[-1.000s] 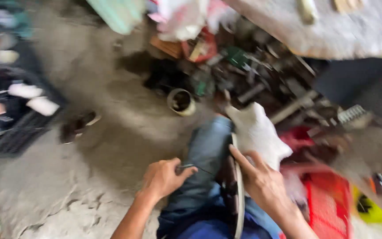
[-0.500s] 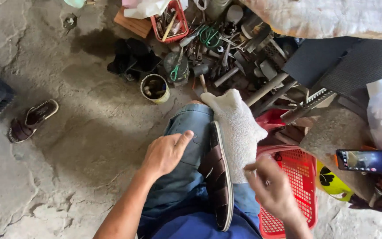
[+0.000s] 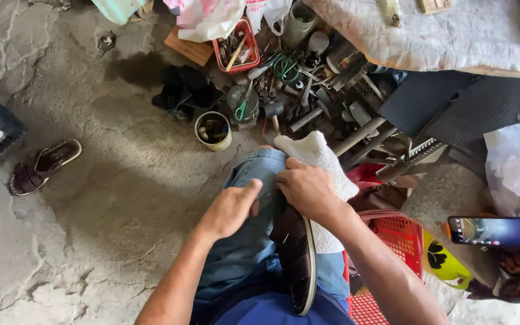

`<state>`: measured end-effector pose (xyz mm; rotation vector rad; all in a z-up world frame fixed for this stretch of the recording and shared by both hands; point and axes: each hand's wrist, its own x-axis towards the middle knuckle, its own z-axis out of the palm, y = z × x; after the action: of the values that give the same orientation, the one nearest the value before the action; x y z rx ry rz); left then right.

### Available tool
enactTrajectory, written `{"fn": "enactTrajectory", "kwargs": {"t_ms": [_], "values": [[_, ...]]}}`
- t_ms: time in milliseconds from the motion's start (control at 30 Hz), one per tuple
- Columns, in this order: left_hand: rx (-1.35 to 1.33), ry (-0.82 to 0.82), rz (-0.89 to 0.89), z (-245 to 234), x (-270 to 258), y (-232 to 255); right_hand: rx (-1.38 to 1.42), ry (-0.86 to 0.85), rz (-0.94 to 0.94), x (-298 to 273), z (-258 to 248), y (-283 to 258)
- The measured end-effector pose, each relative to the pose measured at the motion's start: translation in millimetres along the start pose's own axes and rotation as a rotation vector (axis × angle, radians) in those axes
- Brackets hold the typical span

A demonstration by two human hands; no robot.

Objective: Hand-stitching the sole of a sandal using a needle and thread in a repair shop environment.

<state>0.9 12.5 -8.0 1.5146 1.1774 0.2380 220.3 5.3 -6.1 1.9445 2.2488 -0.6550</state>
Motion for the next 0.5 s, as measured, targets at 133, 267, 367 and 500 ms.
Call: {"fn": "enactTrajectory", "kwargs": {"t_ms": [133,267,367,500], "values": [[-0.243,-0.043,-0.034,-10.3,-1.5,26.2,0.044,0.163,0.009,-9.7,4.6,4.5],[0.022,0.019,-0.019,-4.0,2.8,54.1,0.078,0.187,0.021,-10.8,6.0,6.8],[0.045,0.104,-0.024,11.3,16.6,45.5,0.098,0.240,0.001,-10.8,18.7,12.5],[0.034,0.144,-0.078,7.4,15.2,49.8,0.146,0.262,0.018,-15.4,11.4,9.2]]}}
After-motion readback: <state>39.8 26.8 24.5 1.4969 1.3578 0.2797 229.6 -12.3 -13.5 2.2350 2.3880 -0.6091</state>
